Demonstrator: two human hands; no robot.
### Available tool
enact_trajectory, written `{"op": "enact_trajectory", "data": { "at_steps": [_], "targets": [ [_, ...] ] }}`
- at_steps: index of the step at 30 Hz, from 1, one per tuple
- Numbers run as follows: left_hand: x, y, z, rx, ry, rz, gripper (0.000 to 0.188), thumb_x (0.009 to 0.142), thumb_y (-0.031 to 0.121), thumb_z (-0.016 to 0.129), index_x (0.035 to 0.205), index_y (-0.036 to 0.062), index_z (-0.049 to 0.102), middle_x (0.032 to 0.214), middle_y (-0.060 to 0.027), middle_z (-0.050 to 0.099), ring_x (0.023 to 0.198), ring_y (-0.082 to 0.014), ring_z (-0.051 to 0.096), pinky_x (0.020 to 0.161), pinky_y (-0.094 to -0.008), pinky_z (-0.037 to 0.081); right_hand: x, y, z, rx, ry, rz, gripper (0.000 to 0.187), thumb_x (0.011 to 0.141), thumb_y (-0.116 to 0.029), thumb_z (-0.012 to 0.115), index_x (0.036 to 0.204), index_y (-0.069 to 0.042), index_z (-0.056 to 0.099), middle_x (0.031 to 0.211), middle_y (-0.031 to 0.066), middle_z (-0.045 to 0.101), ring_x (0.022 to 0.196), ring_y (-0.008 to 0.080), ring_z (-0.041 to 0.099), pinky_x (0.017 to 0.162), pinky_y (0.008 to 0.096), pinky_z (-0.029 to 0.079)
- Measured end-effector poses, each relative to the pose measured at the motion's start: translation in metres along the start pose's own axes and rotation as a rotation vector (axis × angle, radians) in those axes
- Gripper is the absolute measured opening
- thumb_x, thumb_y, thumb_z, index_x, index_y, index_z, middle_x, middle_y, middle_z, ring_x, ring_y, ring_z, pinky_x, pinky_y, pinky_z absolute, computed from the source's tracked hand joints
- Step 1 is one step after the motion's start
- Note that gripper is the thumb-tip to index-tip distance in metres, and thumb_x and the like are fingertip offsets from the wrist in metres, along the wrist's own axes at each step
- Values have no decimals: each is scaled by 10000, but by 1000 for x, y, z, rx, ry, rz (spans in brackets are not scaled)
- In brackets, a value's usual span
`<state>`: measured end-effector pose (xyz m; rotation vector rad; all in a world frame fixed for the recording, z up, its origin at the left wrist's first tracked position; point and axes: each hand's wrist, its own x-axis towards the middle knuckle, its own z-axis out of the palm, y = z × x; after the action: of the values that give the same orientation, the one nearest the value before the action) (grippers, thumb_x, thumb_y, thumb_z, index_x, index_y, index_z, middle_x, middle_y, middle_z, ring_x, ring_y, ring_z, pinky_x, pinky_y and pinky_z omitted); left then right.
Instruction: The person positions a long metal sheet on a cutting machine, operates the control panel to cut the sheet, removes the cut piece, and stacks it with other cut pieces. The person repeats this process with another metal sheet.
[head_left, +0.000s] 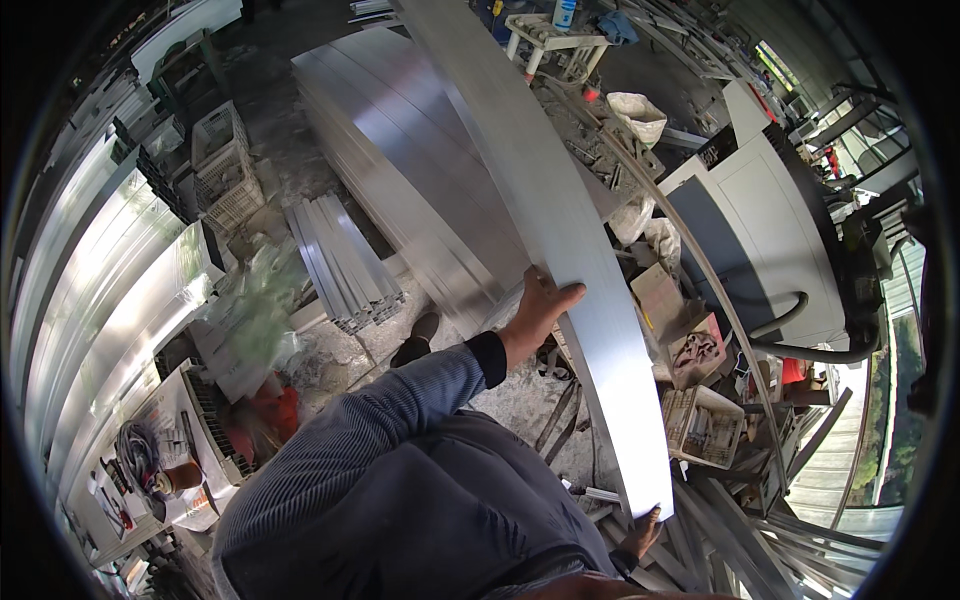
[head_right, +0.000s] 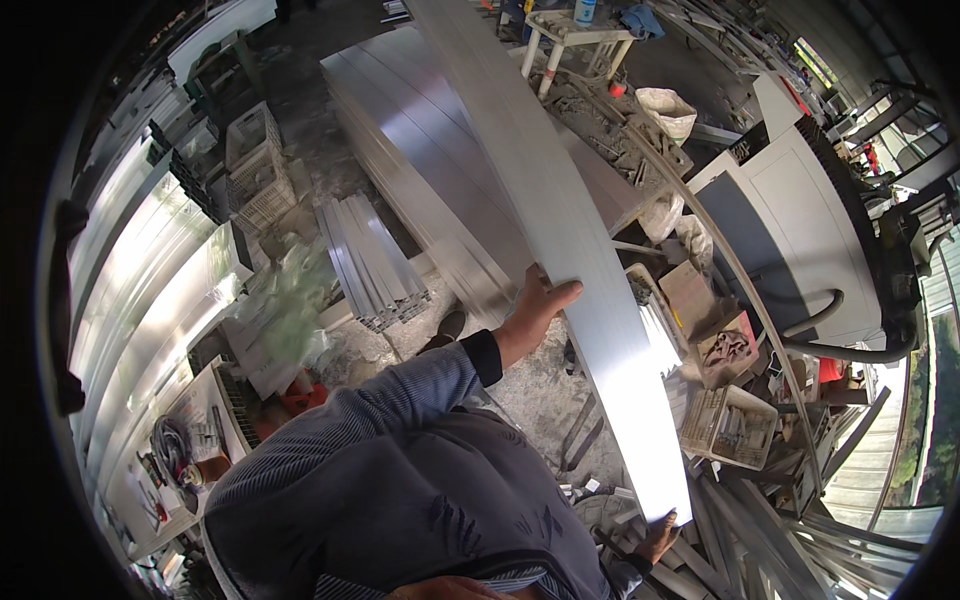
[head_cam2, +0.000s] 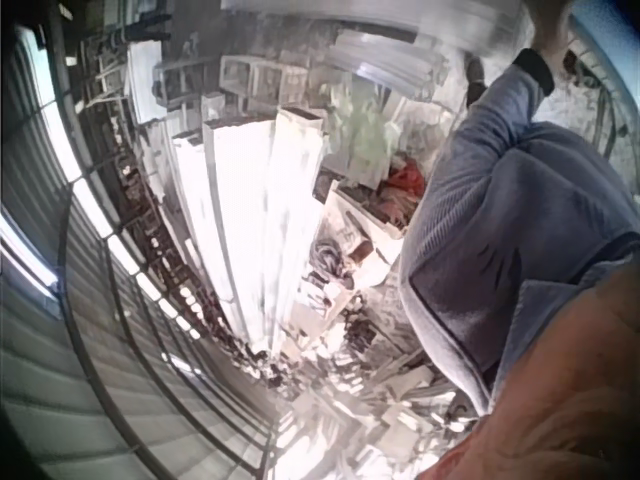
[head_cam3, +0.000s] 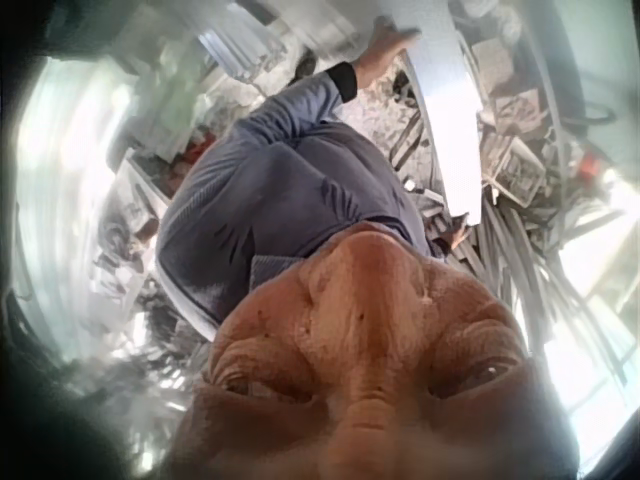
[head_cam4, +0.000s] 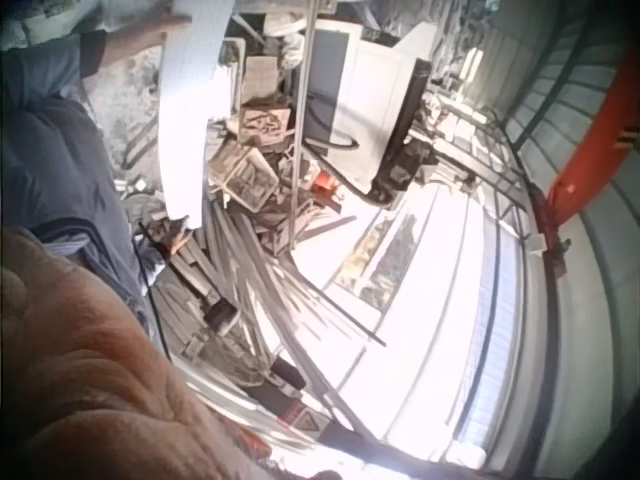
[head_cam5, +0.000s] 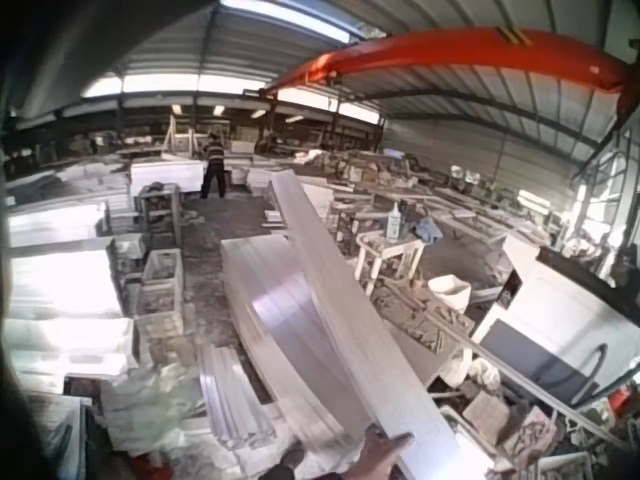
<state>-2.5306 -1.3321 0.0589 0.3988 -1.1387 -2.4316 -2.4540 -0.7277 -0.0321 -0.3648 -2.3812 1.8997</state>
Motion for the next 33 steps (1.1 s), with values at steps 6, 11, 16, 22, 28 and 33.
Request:
{"op": "enact_trajectory", "data": {
  "at_steps": [6, 11, 16, 22, 28, 33],
  "targets": [
    [151, 6, -97, -83, 63, -207, 1031, 890, 566, 790, 1568, 48, 211, 1481, -164, 404, 1401, -305, 461, 1058, -493, 456, 68, -103, 91, -295, -52, 234, 627, 1058, -601, 596, 1409, -83, 612, 1242, 83, 672, 1062, 225, 632, 832, 419, 535],
    [301, 46, -170, -101, 195, -224, 1004, 877, 578, 796, 1535, 42, 258, 1459, -148, 438, 1336, -270, 481, 1060, -481, 439, 135, -159, 257, -90, -40, 360, 660, 1079, -570, 564, 1543, -117, 440, 1522, 109, 484, 1296, 311, 553, 897, 560, 563],
    [442, 80, -233, -105, 248, -215, 946, 870, 577, 804, 1474, 28, 324, 1366, -133, 484, 1272, -245, 509, 1041, -446, 449, 190, -178, 406, 1, -195, 280, 638, 1100, -512, 557, 1600, -143, 415, 1600, 106, 462, 1332, 348, 545, 952, 599, 542],
    [587, 120, -293, -108, 277, -159, 839, 895, 558, 783, 1408, 26, 386, 1192, -71, 543, 1071, -165, 579, 910, -358, 504, 253, -177, 560, 263, -172, 320, 596, 1082, -550, 572, 1544, -179, 505, 1533, 48, 534, 1326, 308, 514, 978, 667, 446],
    [682, 126, -349, -47, 359, -163, 472, 922, 552, 750, 897, 128, 545, 681, 39, 426, 589, -107, 415, 580, -307, 351, 308, -170, 665, 156, -245, 285, 550, 1115, -523, 522, 1523, -156, 489, 1546, 39, 509, 1329, 357, 501, 1052, 745, 351],
    [725, 132, -385, -41, 345, -233, 853, 846, 579, 826, 1313, -58, 506, 1029, -71, 602, 845, -164, 632, 741, -361, 553, 357, -151, 701, -165, -311, 4, 741, 850, -224, 793, 1461, -1, 439, 1337, 201, 586, 1220, 428, 569, 1011, 564, 471]
  ]
}}
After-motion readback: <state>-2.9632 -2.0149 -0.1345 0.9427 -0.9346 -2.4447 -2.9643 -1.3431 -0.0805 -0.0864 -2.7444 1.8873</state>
